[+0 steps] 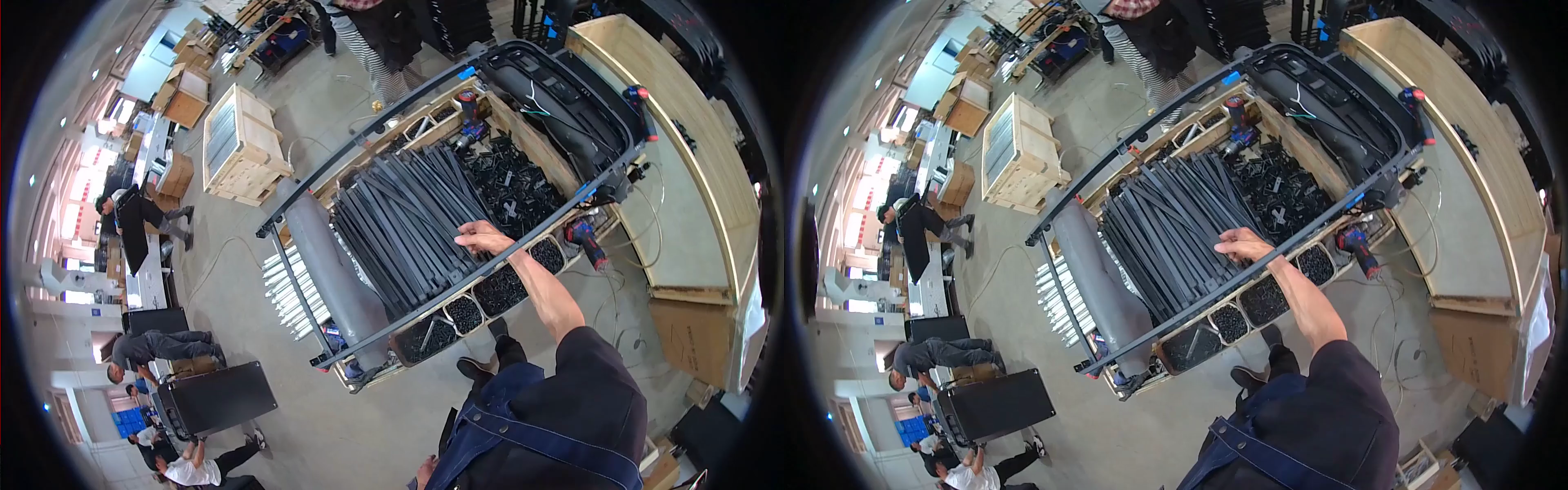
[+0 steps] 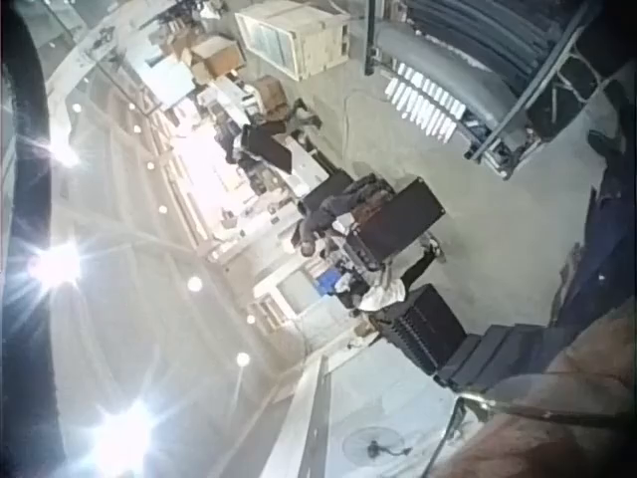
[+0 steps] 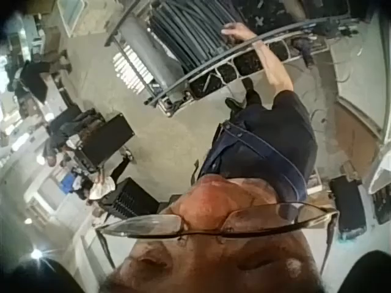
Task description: Assemble components of a treadmill on a production line using power tools.
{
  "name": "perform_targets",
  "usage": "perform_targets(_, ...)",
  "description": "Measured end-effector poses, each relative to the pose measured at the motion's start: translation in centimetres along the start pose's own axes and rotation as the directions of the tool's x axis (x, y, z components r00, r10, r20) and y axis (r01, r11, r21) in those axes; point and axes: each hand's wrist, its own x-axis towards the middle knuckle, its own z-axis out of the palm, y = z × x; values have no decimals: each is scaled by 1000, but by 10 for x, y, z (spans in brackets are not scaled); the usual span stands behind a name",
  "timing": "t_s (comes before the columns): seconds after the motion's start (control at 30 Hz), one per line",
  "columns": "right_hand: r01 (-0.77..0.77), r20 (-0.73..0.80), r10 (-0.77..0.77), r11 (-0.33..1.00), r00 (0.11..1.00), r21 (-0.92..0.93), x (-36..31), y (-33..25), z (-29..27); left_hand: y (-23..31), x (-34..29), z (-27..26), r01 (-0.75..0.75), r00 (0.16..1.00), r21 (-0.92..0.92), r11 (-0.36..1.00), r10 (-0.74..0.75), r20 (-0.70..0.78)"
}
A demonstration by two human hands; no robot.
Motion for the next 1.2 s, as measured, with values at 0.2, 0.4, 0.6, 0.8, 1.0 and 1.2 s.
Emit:
perform_targets(0.2,142,-63,-135,736,989,662,-56,56,10,179,81,-68,147,969,-906,396,-244,50)
perform_targets(0.4,-26,9,25,840,1000,542,-229,113,56,361,168,-104,-110,964,-933,344,266,-16)
perform_targets(0.6,-285,12,291,930,957,233,-434,142,58,471,162,-97,-137,870,-980,144,490,-49)
perform_targets(0.8,-255,-118,252,967,961,-9,-540,186,27,451,112,-91,-148,896,-982,-121,404,-185)
perform_targets(1.0,-336,-136,307,876,942,-347,-505,144,21,447,79,-120,-312,888,-894,-321,236,-395)
perform_targets(1.2,-26,-46,5,885,999,-464,-463,71,0,521,17,-222,-598,737,-787,-153,281,-615)
